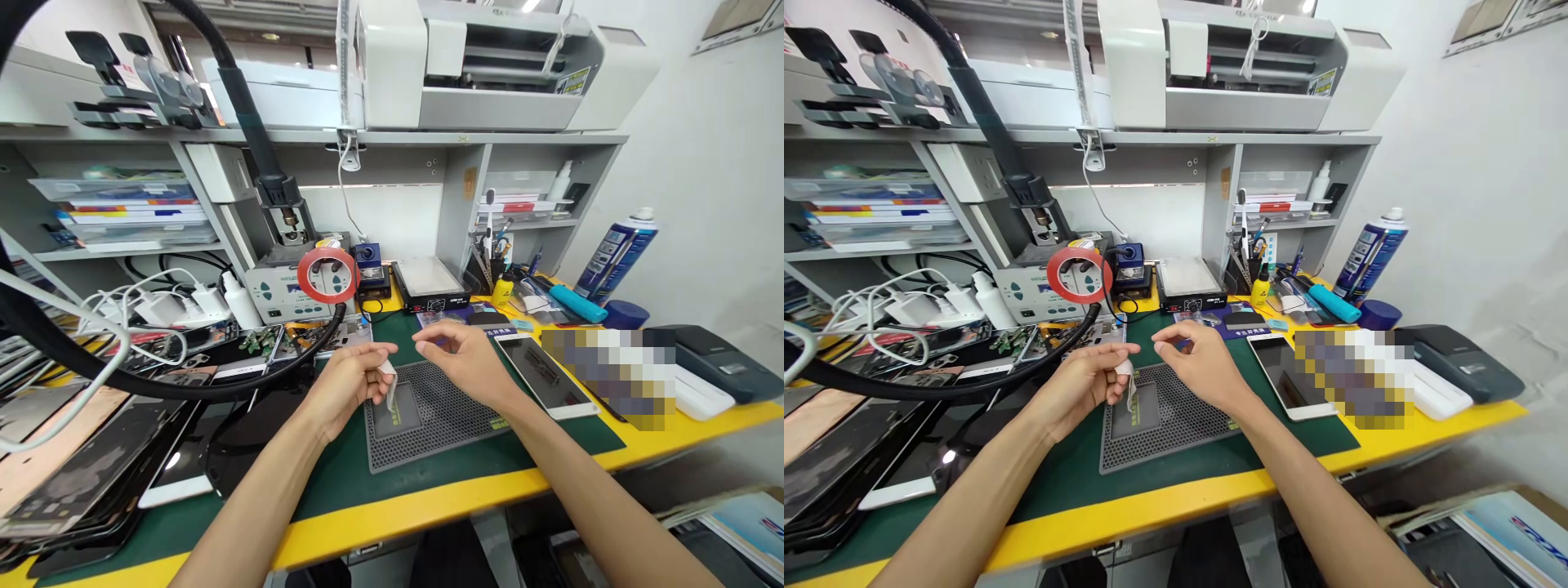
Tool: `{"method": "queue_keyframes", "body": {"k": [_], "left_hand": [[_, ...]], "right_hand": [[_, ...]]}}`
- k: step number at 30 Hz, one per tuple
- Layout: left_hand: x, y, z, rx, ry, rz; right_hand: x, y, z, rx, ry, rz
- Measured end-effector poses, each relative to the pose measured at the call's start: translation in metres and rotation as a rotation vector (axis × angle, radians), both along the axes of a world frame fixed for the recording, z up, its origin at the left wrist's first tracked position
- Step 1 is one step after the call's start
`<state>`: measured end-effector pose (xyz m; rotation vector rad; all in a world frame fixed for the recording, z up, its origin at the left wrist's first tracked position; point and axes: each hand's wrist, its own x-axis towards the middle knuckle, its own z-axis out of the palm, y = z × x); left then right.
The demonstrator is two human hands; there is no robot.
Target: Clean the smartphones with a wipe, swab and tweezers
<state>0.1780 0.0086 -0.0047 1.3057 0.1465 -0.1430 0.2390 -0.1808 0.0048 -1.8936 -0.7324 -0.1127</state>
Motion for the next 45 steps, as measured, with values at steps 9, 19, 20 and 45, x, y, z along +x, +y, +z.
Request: {"method": "queue_keyframes", "body": {"k": [9,19,20,45], "left_hand": [[-0.005,-0.006,0.007,0.067,-0.099,0.004],[-0.005,-0.003,0.005,0.279,-0.307,-0.016],[-0.005,-0.002,0.005,0.312,-0.322,-0.008],[-0.089,0.065,0.031,1.721,0.132,0.072]], "right_hand": [[-0.011,0.007,-0.006,-0.121,0.156,0.352],[0.002,-0.003,0.002,0.205,0.806,0.465],[0.004,-0.005,0.002,0.218,0.825,0.466],[0.023,-0.014,-0.01,0.304,0.781,0.326]]}}
